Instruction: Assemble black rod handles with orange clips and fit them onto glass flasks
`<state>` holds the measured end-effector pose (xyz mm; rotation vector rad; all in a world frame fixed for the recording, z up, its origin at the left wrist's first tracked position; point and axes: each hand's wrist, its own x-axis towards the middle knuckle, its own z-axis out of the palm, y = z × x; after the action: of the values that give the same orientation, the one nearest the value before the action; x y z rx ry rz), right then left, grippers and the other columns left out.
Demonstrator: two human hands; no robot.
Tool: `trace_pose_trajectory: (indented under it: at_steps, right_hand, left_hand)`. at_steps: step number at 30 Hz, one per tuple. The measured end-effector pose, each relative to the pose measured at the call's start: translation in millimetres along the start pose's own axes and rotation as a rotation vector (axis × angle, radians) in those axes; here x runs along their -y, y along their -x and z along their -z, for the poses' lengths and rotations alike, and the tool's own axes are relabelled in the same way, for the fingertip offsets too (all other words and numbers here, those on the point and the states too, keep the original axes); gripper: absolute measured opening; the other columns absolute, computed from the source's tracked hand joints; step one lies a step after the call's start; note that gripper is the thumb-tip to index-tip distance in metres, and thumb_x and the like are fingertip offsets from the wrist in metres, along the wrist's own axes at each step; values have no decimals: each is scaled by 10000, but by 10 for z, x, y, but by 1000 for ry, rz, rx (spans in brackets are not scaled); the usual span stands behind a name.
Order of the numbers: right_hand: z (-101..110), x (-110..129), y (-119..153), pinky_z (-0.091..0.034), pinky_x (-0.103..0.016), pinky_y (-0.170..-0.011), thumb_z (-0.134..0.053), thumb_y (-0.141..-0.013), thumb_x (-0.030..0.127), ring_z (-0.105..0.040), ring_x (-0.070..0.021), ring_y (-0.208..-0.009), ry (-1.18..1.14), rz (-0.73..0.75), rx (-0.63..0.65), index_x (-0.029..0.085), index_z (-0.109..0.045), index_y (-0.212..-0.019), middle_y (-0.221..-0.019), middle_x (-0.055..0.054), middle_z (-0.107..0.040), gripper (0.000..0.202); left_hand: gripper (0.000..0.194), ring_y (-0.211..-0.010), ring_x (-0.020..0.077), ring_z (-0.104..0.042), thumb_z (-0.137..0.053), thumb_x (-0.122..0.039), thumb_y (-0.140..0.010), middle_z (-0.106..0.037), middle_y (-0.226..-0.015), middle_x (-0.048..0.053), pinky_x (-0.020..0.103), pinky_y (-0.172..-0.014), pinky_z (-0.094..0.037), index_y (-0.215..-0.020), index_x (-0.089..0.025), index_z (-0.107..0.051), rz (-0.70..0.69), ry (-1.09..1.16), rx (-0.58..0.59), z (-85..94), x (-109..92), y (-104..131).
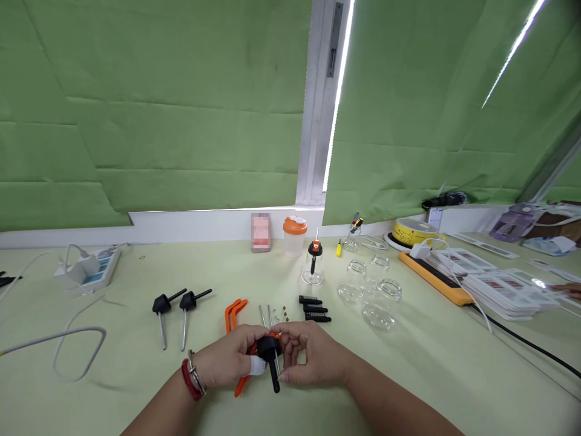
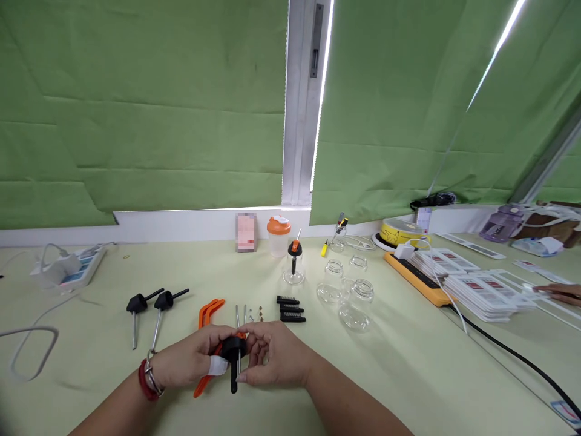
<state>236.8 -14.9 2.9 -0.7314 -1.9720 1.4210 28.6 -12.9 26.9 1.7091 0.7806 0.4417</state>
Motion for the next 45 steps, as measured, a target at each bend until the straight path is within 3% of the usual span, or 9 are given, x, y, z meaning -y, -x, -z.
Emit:
trace_pose_trajectory:
  at_steps: [3, 7, 13, 17, 24, 28, 34, 42, 45]
  right_hand:
    - [11, -7, 9, -500, -260, -636, -725, -646, 247, -576, -119, -621, 62, 19, -3, 195, -595, -1051, -711, 32, -548, 429]
    - [43, -20, 11, -513, -278, -653, -789, -564, 280, -595, -141, -653, 93, 96, 29, 220, -568, -1160, -758, 22, -567, 639]
    - [31, 48, 24, -519, -276, -666, -738, -615, 262, -591, -139, -667, 187, 77, 14, 241, -587, -1138, -802, 11, -585, 545]
    - [4, 14, 34, -524, -291, -669, -752, -590, 261, -590, -144, -666, 214, 87, -18, 257, -500, -1261, -831, 6, -587, 717]
    - [-3, -84, 31, -513, -281, -666, -674, -664, 227, -594, -126, -654, 152, 67, -67, 199, -463, -1289, -856, -15, -605, 660]
    - [22, -53, 32, -484, -246, -601, -735, -617, 278, -565, -114, -625, 192, 34, -25, 215, -470, -1296, -871, -9, -597, 732]
    - [75, 97, 56, -459, -223, -626, -575, -757, 216, -544, -119, -659, 260, 66, 163, 196, -632, -1098, -778, 5, -600, 347]
    - [14, -10, 12, -465, -204, -738, -491, -842, 156, -633, -140, -793, 603, 229, 114, 179, -728, -918, -872, -55, -691, 249]
    - [48, -80, -28, -457, -222, -727, -477, -846, 139, -633, -151, -788, 725, 144, -77, 176, -733, -883, -852, -57, -696, 261]
  left_hand:
    - [250, -806, 162, -525, -576, -180, -689, -607, -881, 1, 294, -765, -437, -932, -179, -631, -17, 37, 36, -7, -4, 0]
    - [237, -734, 137, -488, -578, -168, -658, -573, -810, -16, 256, -698, -421, -887, -172, -636, -4, 52, 50, 4, -19, 6]
    - [260, -759, 152, -498, -571, -191, -647, -590, -830, -6, 266, -711, -419, -895, -175, -646, -35, 39, 64, -5, -99, 3]
    - [284, -833, 175, -519, -565, -196, -648, -606, -896, 3, 290, -778, -424, -920, -188, -647, -54, 34, 77, -20, -135, 3]
    - [189, -645, 116, -428, -584, -180, -636, -488, -705, -39, 233, -626, -389, -824, -174, -609, 76, 11, 41, -13, 17, 11]
    - [169, -611, 106, -380, -601, -188, -629, -453, -684, -41, 223, -570, -355, -797, -175, -592, 66, 10, 43, -20, 60, 0]
    - [132, -522, 82, -384, -626, -172, -562, -467, -600, -54, 196, -479, -322, -687, -165, -585, 167, 90, 174, 5, 41, 35]
    - [360, -488, 78, -465, -838, -204, -387, -580, -565, -48, 165, -441, -392, -717, -140, -710, 297, 231, 341, 22, 141, 70]
    - [517, -506, 95, -512, -876, -209, -314, -636, -584, -25, 170, -464, -436, -806, -118, -748, 294, 303, 424, 64, 179, 108]
